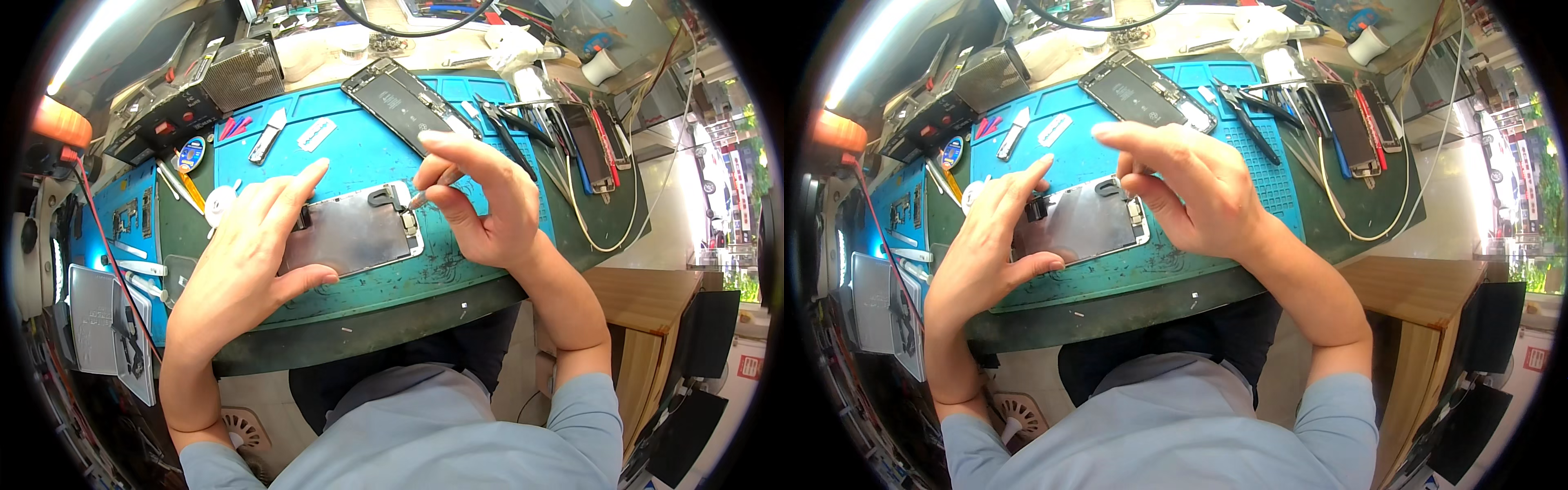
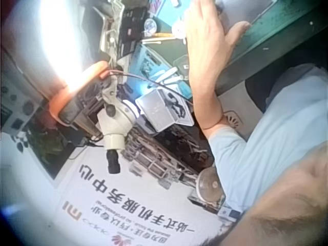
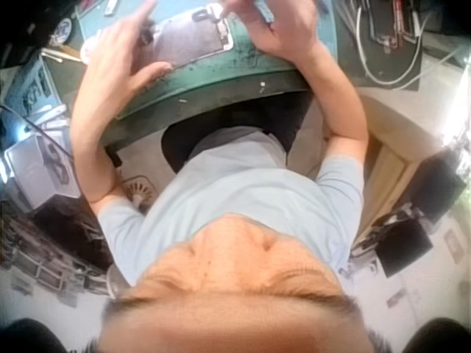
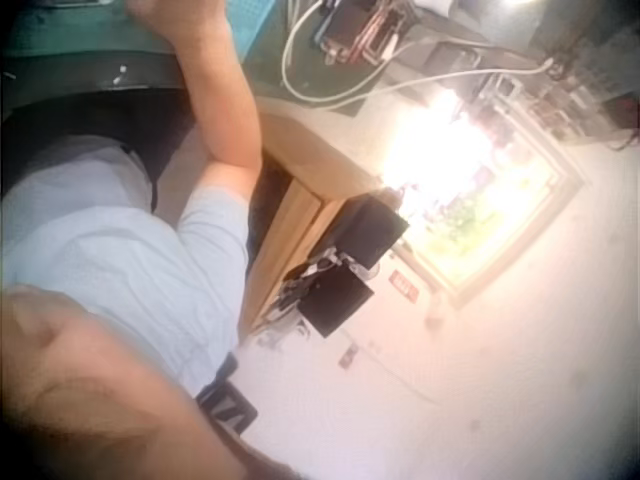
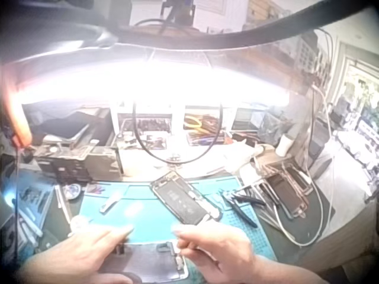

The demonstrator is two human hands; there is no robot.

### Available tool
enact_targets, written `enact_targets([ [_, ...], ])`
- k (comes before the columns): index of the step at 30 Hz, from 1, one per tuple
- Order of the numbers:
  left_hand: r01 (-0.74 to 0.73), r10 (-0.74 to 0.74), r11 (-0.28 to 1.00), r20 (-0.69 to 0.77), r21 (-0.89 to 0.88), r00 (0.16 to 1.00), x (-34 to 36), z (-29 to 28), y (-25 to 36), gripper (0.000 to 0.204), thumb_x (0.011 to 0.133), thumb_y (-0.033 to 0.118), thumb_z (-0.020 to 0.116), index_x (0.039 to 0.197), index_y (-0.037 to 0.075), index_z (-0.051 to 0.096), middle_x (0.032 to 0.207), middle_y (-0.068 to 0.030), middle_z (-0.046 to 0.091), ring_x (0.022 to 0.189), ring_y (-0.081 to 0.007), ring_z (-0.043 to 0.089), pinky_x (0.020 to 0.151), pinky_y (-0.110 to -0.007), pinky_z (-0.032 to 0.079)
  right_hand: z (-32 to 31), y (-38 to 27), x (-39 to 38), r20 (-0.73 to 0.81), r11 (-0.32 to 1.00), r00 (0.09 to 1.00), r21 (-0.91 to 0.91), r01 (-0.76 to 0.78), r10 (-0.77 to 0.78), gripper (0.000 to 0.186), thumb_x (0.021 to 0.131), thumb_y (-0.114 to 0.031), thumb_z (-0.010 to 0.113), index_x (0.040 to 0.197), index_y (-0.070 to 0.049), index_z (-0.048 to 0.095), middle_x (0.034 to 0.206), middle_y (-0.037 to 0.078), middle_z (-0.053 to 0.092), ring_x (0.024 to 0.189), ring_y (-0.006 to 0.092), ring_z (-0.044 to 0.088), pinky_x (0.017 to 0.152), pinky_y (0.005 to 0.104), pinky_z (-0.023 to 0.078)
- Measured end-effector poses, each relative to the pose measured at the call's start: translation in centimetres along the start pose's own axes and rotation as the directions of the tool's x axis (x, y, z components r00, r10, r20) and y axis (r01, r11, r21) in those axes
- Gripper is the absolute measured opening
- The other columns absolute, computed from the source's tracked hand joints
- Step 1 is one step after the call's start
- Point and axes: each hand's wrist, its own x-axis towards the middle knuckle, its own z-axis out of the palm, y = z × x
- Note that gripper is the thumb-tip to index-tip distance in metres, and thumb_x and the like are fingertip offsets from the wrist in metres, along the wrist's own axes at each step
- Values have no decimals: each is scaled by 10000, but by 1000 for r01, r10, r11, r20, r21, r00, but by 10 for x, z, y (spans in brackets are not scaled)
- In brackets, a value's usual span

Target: The person uses a screwdriver and tweezers to remove screws and small components from a disassembled smartphone chassis on a workbench. They carefully manipulate the internal parts, occasionally picking up and placing down tools and components.

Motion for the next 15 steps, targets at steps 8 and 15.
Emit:
enact_targets([
  [8,6,-6,1000,-73,1,997,3,1,-1,950,769,127,886,1600,101,426,1297,-132,635,1151,-296,603,997,-409,492,-10,-12,18,115,980,991,-180,88,-68,523,798,-184,893,1266,-21,727,964,87,760,743,162,692,630,279,553],
  [15,-101,28,986,-457,-135,889,15,8,-10,574,935,-7,723,1486,68,583,1050,-68,730,876,-150,682,832,-301,553,-17,-25,37,239,990,961,0,-140,136,354,965,-49,708,1317,-73,736,923,111,739,786,178,709,698,297,583],
])
